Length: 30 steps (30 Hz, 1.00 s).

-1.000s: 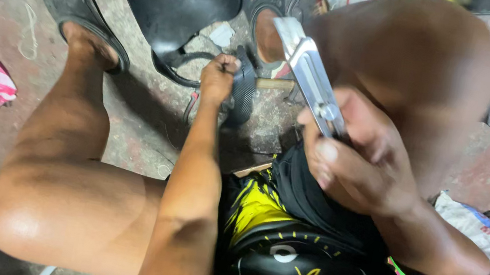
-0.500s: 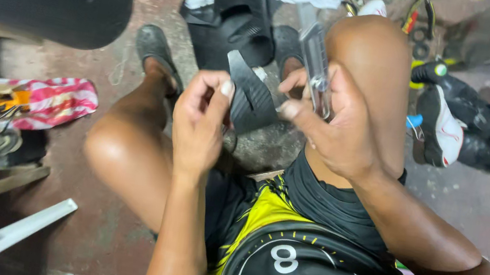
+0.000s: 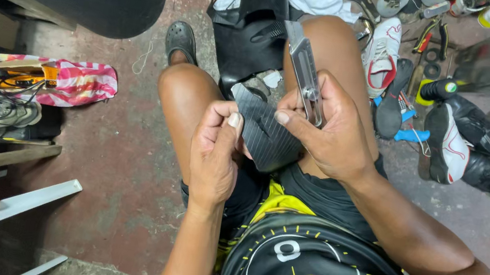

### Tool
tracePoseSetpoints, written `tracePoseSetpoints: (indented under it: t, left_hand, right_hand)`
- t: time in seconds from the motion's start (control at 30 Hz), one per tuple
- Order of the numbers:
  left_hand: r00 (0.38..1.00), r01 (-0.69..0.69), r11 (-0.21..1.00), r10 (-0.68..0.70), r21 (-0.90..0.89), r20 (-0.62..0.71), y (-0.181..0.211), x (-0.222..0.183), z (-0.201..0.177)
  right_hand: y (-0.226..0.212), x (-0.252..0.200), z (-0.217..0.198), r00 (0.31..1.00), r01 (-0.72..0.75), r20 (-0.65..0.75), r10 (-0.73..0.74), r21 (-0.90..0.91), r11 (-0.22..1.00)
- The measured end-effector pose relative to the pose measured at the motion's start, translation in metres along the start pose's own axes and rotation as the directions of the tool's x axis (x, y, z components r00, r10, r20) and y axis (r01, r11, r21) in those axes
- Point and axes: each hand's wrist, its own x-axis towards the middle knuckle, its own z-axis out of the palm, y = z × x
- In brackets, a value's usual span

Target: The person uses a utility knife to trim and shape a black rubber sole piece, then uses pliers and the knife to remove the existing sole and heel from a white and red shoe.

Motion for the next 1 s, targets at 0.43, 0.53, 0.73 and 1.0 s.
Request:
tracePoseSetpoints:
  t: [0.43, 0.53, 0.73, 1.0]
  left_hand:
    - [0.992, -0.129, 0.897, 0.120, 0.424, 0.047, -0.002, 0.011, 0.035]
    - [0.872, -0.435, 0.502, 0.441, 0.747, 0.212, 0.007, 0.019, 0.050]
    - [0.883, -0.424, 0.410, 0.387, 0.807, 0.268, 0.015, 0.038, 0.061]
    - [0.865, -0.438, 0.192, 0.357, 0.878, 0.353, 0.007, 0.048, 0.048]
  right_hand:
    - [0.014, 0.005, -0.007, 0.976, -0.165, -0.133, 0.171, 0.058, 0.985]
    - [0.024, 0.008, -0.006, 0.988, -0.025, -0.151, 0.036, 0.069, 0.997]
    - [0.029, 0.009, -0.019, 0.987, -0.044, -0.131, 0.092, 0.327, 0.944]
    - [0.001, 0.009, -0.043, 0.967, -0.150, -0.178, 0.184, 0.189, 0.970]
